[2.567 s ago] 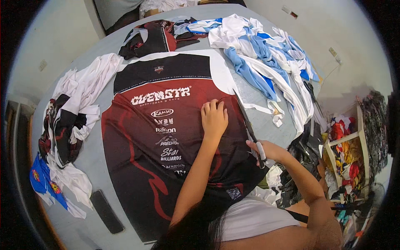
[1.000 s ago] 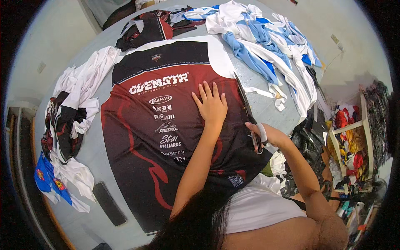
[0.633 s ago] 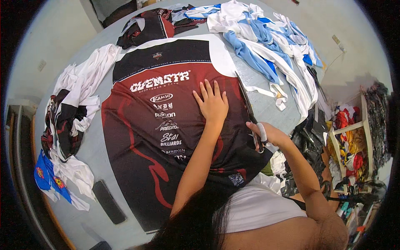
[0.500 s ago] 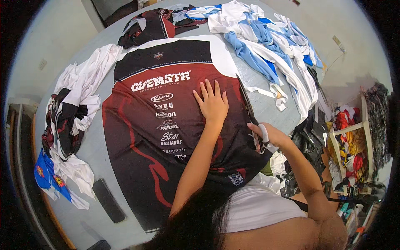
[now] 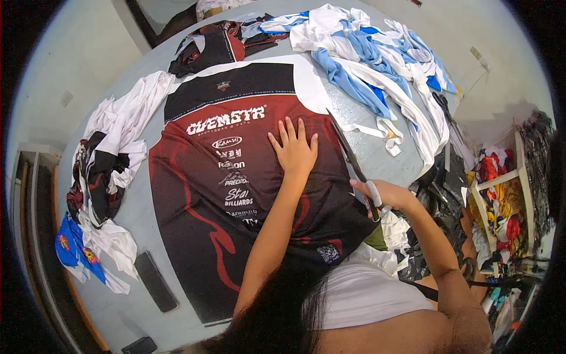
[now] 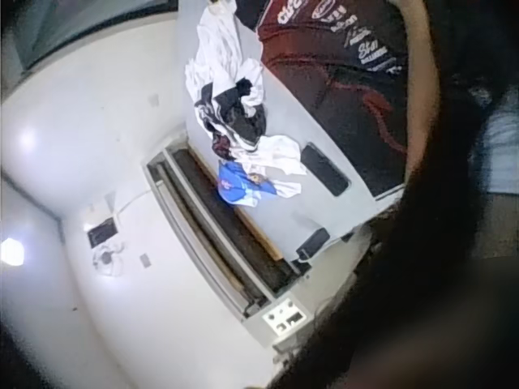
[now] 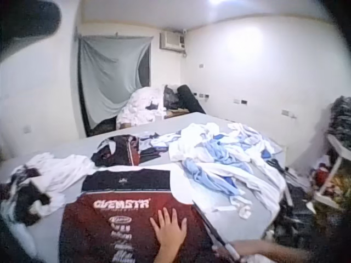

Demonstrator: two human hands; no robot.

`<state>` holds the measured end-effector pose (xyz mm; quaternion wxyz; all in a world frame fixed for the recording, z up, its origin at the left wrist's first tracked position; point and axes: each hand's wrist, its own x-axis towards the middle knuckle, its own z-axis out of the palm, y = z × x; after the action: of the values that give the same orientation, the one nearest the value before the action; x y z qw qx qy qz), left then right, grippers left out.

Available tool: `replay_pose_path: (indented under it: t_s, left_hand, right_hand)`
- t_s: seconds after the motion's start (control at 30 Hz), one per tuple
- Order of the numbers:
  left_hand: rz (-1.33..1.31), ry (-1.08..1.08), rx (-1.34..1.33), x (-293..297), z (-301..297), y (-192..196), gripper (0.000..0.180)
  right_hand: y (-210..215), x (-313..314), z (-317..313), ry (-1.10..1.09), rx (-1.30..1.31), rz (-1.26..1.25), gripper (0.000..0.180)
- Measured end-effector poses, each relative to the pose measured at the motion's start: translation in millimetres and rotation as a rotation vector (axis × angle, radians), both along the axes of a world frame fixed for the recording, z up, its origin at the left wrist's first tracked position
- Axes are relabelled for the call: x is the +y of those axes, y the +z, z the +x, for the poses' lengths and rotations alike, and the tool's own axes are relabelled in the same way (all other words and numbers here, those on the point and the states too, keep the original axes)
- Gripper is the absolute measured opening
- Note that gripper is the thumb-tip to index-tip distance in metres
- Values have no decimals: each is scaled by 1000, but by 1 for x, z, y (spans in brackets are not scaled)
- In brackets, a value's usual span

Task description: Cutting out printed jersey panels from fabric using large scissors.

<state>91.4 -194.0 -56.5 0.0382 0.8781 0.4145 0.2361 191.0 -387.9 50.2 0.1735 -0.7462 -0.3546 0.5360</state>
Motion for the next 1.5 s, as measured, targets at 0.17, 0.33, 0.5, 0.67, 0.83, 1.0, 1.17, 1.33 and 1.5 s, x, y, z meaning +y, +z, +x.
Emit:
replay_pose_path:
  t_s: [0.17, 0.33, 0.5, 0.67, 0.83, 1.0, 1.17, 1.33, 1.5]
  left_hand:
    - [9, -23, -55, -1, 0, -1, 57]
    - [-32, -19, 2, -1, -1, 0, 58]
    - [-51, -22, -14, -2, -2, 1, 58]
    - [-9, -9, -74, -2, -1, 1, 58]
    - [-22, -3, -33, -2, -1, 1, 58]
    - [-30, -7, -22, -2, 0, 0, 58]
    - [-8, -3, -33, -1, -1, 0, 58]
    - [-39, -7, -11, -1, -1, 0, 59]
    - [-60, -26, -1, 0, -1, 0, 60]
  right_hand:
    - [-1, 5, -4, 1, -95, -18, 78]
    - [-4, 15, -2, -69, -20, 4, 73]
    - [-7, 15, -7, -115, -22, 48, 70]
    - [-12, 16, -9, -75, -13, 108, 69]
    - [-13, 17, -10, -148, -3, 93, 69]
    - [-13, 17, -10, -115, -22, 95, 69]
    - [-16, 16, -9, -87, -43, 143, 68]
    - [-16, 14, -11, -80, -143, 81, 71]
    - [-13, 8, -4, -12, -185, 149, 67]
